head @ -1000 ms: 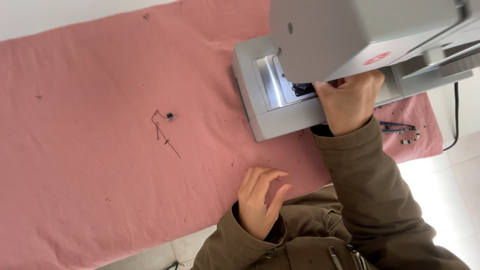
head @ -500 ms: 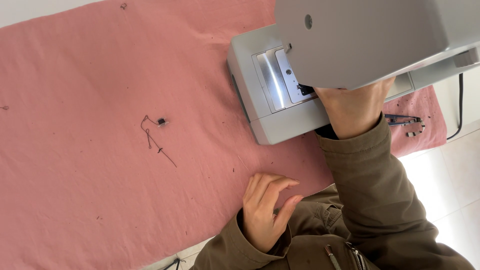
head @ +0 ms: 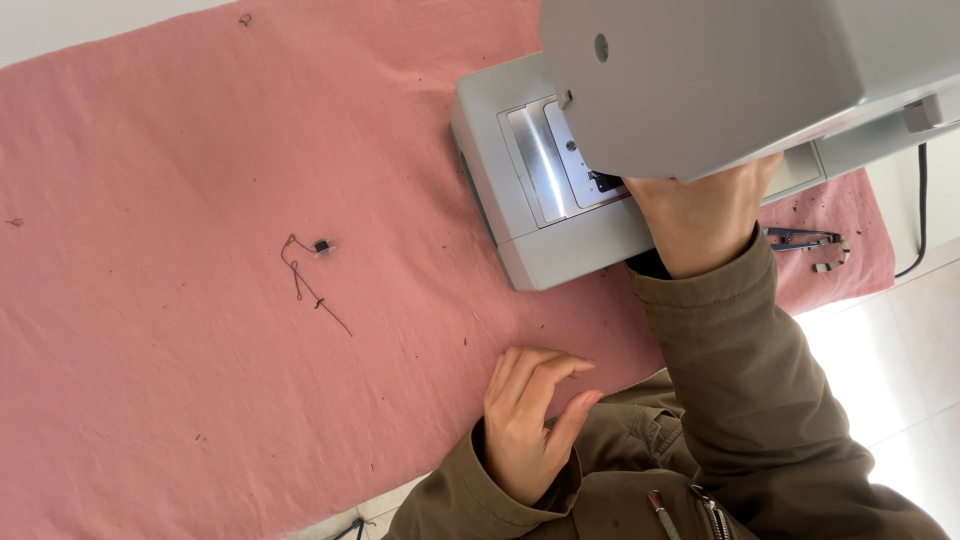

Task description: Threading a Singer sewing machine and preparing the bobbin for use.

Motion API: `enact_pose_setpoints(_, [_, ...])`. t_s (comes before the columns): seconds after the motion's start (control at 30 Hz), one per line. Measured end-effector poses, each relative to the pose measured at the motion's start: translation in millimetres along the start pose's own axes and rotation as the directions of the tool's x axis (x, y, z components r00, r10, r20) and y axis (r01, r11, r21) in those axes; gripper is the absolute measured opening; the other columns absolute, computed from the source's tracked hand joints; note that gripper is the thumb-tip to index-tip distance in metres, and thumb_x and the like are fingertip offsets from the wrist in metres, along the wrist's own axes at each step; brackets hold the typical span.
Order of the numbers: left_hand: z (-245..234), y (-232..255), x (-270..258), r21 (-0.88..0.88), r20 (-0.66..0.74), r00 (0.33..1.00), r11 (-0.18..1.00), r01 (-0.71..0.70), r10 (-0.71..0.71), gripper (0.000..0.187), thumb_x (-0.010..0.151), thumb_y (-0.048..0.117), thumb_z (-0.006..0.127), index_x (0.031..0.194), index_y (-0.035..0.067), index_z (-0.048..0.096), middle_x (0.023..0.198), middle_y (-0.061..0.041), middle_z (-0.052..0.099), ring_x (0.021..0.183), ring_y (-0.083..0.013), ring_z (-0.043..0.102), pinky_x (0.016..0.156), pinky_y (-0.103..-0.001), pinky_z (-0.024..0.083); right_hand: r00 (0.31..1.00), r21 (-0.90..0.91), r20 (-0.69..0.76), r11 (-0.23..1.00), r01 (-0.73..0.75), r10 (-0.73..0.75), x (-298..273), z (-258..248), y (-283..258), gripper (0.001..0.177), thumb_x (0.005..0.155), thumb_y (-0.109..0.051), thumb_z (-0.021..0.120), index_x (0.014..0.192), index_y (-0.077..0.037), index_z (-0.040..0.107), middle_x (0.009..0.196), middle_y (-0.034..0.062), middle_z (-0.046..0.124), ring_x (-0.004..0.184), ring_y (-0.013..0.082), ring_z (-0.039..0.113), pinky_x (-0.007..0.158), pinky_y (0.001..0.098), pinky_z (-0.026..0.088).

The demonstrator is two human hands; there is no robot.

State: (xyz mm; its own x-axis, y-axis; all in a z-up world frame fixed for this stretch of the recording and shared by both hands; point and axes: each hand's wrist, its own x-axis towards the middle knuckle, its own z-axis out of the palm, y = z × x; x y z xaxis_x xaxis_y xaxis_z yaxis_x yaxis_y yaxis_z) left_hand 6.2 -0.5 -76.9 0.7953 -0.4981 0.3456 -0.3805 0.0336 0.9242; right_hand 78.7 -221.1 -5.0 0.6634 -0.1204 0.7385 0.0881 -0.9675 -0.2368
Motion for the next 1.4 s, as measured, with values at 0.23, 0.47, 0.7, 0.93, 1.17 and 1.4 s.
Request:
enact_pose_setpoints(0.23, [0,0,-1,0.001,-0.004,1.0,1.0,0.008,-0.008,0.025,0.089,0.009,0.08,0.109,0.003,0.067,0.105,-0.009,0.069,0.094,-0.0262,0.064,0.081,-0.037,0.052,1.0,-0.007,-0.019,1.0,0.013,-0.013,5,1,-6,0.023,0.098,-0.002,0.08,0.118,0.001,0.068,0.113,0.0122,0.07,0.101,0.0288,0.071,0.087,0.0398,0.058])
enact_pose_setpoints(0.47, [-1,3,0,0.006,-0.009,1.0,1.0,0.029,-0.029,0.023,0.089,0.008,0.079,0.108,0.003,0.067,0.105,-0.009,0.069,0.095,-0.0267,0.064,0.083,-0.037,0.053,0.999,0.018,-0.034,1.0,-0.015,0.016,-5,5,10,0.022,0.099,0.003,0.074,0.119,0.003,0.066,0.117,0.0119,0.071,0.102,0.0295,0.073,0.088,0.0385,0.059])
enact_pose_setpoints(0.7, [-42,36,-18,-0.025,0.098,0.994,0.999,-0.037,0.04,0.024,0.09,0.008,0.079,0.111,0.003,0.07,0.105,-0.012,0.068,0.097,-0.0274,0.067,0.084,-0.037,0.055,0.999,0.087,-0.051,0.996,0.0,0.004,-9,5,13,0.024,0.094,0.006,0.071,0.117,0.003,0.067,0.112,0.0124,0.073,0.099,0.0296,0.075,0.086,0.0374,0.061])
enact_pose_setpoints(0.93, [-91,77,52,0.447,0.215,0.971,0.873,-0.196,0.108,0.037,0.095,0.013,0.074,0.129,0.002,0.066,0.115,-0.017,0.067,0.102,-0.0336,0.063,0.087,-0.042,0.053,0.944,0.171,0.147,0.932,-0.32,0.297,-17,0,19,0.022,0.089,-0.008,0.086,0.083,0.002,0.067,0.072,0.0122,0.063,0.061,0.0285,0.059,0.061,0.0394,0.047])
enact_pose_setpoints(1.17, [-40,-7,156,0.419,-0.043,0.968,0.884,-0.208,0.248,0.029,0.086,0.014,0.082,0.111,0.004,0.072,0.109,-0.009,0.069,0.104,-0.0297,0.062,0.093,-0.041,0.051,0.954,0.178,0.112,0.939,-0.293,0.276,-27,20,41,0.037,0.084,-0.017,0.088,0.069,0.004,0.061,0.071,0.0189,0.061,0.07,0.0374,0.06,0.065,0.0465,0.048])
enact_pose_setpoints(1.4, [-8,-44,196,0.482,-0.137,0.951,0.857,-0.18,0.277,0.034,0.072,0.019,0.086,0.103,0.007,0.077,0.117,-0.006,0.072,0.104,-0.0258,0.061,0.09,-0.039,0.047,0.949,0.256,0.129,0.914,-0.314,0.289,-29,26,44,0.034,0.091,-0.011,0.077,0.067,0.004,0.058,0.073,0.0214,0.061,0.075,0.041,0.058,0.07,0.0521,0.046])
